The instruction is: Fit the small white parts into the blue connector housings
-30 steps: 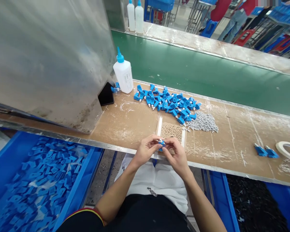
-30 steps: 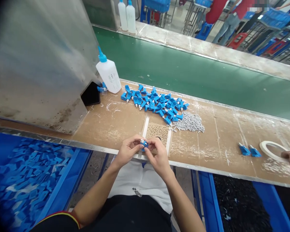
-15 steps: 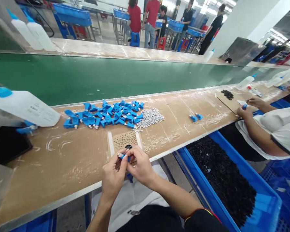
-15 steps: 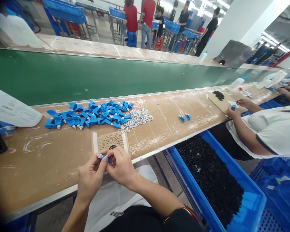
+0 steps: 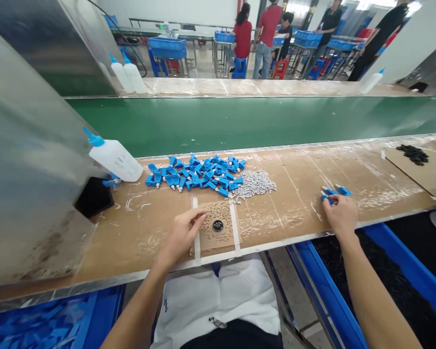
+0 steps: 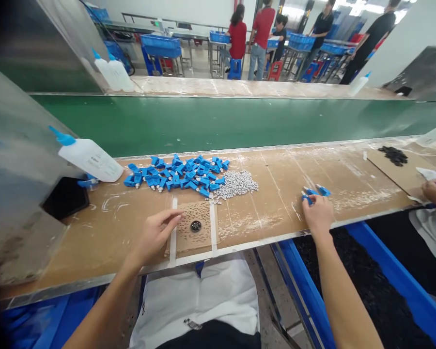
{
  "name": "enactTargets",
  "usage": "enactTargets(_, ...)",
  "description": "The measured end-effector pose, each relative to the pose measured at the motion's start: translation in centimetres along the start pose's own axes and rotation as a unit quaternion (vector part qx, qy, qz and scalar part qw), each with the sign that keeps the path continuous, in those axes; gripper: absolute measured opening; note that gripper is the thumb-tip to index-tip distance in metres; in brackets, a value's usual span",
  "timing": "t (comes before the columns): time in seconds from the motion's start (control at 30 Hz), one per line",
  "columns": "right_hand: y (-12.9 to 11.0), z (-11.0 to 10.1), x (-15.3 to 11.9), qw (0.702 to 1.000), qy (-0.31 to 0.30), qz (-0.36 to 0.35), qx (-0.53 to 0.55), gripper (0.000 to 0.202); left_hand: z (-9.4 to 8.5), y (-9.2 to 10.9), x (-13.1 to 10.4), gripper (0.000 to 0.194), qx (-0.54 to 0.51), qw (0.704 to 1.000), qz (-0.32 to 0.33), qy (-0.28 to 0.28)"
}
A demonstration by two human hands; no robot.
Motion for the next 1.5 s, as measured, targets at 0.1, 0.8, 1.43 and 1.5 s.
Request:
enactTargets(0.1, 0.0, -0.4, 0.4, 0.997, 0.053, -0.037, -0.046, 0.013, 2.6, 0.8, 4.2, 0.024, 0.103, 0.983, 0.126, -0.089)
enactTargets(0.8, -18.2, 13.1, -13.8, 0.924, -0.276, -0.257, 0.065, 0.008, -0.7, -1.8, -0.5, 0.034, 0.004, 0.994, -0.091, 0.054)
enactTargets(1.43, -20.5, 12.9, -14.3, 0.846, -0.396, -0.356, -0.035, 0.023, -2.9, -7.0, -8.7, 0.044, -0.398, 0.840, -0.171, 0.329)
enactTargets(1.5, -19.6, 12.6, -13.9, 0.868, -0.384, -0.314, -0.013, 0.018, -3.0, -7.4, -8.9, 0.041, -0.406, 0.834, -0.169, 0.335)
Point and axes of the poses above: each hand's wrist, its own x-axis towards the middle knuckle, its own z-axis out of the palm, y = z × x, the point moved 9 cm from there along x, towards the middle knuckle, and after that the axes turned 11 degrees about z, right-handed, at the moved point
